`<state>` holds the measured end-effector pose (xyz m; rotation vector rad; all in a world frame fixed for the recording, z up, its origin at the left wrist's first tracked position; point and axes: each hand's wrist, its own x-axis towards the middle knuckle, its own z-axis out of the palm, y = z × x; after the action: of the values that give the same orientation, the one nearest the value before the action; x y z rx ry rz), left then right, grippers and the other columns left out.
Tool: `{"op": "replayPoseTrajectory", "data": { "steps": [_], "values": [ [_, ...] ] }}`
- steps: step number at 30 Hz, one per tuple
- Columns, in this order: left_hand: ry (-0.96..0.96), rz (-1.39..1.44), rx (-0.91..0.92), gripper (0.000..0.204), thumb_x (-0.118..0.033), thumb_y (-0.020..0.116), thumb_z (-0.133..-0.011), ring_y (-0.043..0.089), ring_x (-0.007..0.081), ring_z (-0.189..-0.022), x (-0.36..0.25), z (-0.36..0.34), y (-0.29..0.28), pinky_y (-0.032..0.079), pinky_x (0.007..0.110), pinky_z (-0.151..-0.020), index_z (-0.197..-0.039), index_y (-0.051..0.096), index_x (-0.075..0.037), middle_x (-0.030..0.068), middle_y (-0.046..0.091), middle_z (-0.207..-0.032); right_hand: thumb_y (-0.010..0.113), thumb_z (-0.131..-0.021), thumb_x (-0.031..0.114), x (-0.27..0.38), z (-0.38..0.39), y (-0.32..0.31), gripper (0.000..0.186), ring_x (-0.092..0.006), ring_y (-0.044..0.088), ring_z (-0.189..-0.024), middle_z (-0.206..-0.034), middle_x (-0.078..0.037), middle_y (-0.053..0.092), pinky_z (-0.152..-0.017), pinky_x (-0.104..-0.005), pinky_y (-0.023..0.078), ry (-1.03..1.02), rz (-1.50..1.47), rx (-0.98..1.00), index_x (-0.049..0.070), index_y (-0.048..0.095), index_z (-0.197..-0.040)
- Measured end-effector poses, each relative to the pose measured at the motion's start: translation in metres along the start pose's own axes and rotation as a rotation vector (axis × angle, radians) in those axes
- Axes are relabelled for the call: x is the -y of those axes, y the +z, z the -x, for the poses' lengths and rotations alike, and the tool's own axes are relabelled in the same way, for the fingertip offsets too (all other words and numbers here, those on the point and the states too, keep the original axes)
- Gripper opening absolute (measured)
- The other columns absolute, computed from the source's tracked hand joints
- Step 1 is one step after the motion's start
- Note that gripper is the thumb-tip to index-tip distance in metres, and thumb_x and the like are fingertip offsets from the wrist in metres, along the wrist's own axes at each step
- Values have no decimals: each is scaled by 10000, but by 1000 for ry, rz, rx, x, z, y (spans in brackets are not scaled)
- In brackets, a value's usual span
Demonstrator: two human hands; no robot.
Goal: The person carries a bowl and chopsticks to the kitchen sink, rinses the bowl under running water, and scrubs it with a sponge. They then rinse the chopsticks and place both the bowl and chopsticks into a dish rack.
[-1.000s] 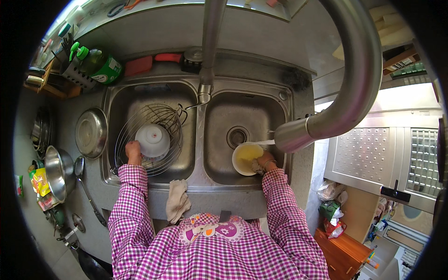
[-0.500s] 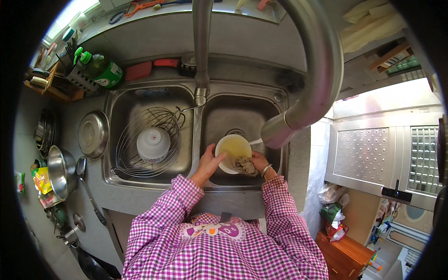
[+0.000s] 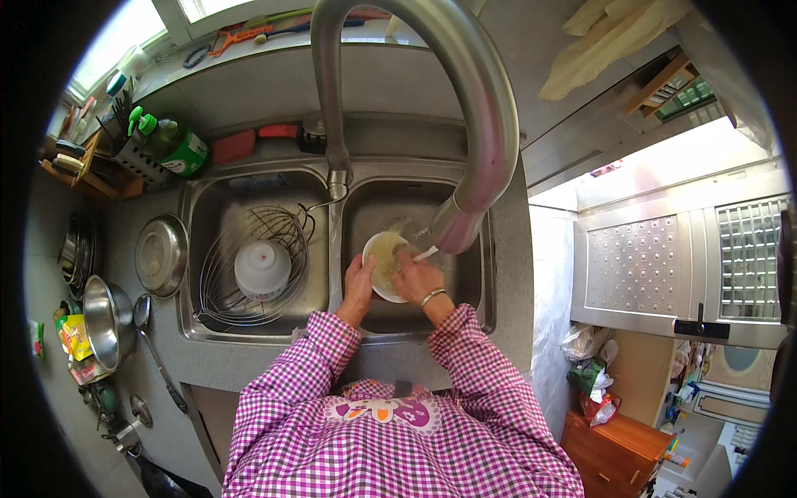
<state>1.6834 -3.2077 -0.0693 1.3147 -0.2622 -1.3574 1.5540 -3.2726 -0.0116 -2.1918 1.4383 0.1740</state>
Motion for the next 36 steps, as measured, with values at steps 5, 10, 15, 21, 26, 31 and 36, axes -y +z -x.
{"op": "replayPoseTrajectory", "data": {
  "steps": [5, 10, 15, 21, 26, 31, 36],
  "values": [
    [58, 78, -65, 465, -323, 472, -939, 534, 198, -1028, 16, -10, -5, 414, 301, -898, -1238, 470, 33, 122, 581, -1116, 534, -761, 214, 26, 7, 15, 376, -396, 582, -908, -968, -241, 607, -809, -449, 460, -124, -473, 106, 33, 538, -1091],
    [86, -241, -21, 468, -355, 470, -931, 540, 241, -1053, 12, 0, -6, 406, 319, -913, -1221, 507, 9, 159, 590, -1123, 539, -744, 92, 33, -10, 19, 316, -398, 551, -954, -1053, -215, 538, -831, -430, 444, -125, -496, -245, 41, 543, -1055],
    [228, -361, -173, 490, -410, 439, -928, 545, 273, -1080, 8, 1, 3, 400, 341, -919, -1213, 522, -21, 188, 587, -1142, 531, -759, 161, 9, 0, 16, 362, -377, 555, -1008, -1109, -191, 539, -843, -420, 449, -51, -37, -51, 69, 539, -1109],
    [152, -462, -184, 484, -413, 420, -929, 536, 304, -1101, 0, 3, 5, 396, 354, -926, -1214, 526, -37, 181, 582, -1156, 550, -743, 116, 22, 18, 27, 385, -377, 561, -1004, -1101, -186, 562, -881, -409, 436, -132, -751, -26, 52, 520, -1121],
    [160, -572, -83, 458, -401, 437, -921, 555, 306, -1072, -8, 12, 14, 415, 365, -899, -1189, 546, -46, 184, 590, -1141, 541, -778, 126, 17, -6, 20, 404, -353, 526, -1049, -1092, -169, 578, -836, -468, 423, -79, -376, -236, 144, 511, -1181],
    [131, -526, -228, 421, -363, 463, -911, 575, 363, -1011, -7, 10, 15, 434, 403, -866, -1164, 559, -41, 215, 605, -1090, 552, -788, 168, 3, 13, 17, 363, -335, 532, -1062, -1063, -147, 592, -812, -472, 428, 16, 70, -204, 167, 560, -1151],
    [228, -773, -257, 478, -410, 401, -921, 551, 420, -1004, -9, 10, 12, 427, 443, -864, -1190, 543, -41, 240, 594, -1085, 542, -789, 163, 5, 30, 19, 429, -350, 544, -1063, -1140, -183, 571, -904, -405, 420, -74, -315, 244, 83, 535, -1210]
  ]
}}
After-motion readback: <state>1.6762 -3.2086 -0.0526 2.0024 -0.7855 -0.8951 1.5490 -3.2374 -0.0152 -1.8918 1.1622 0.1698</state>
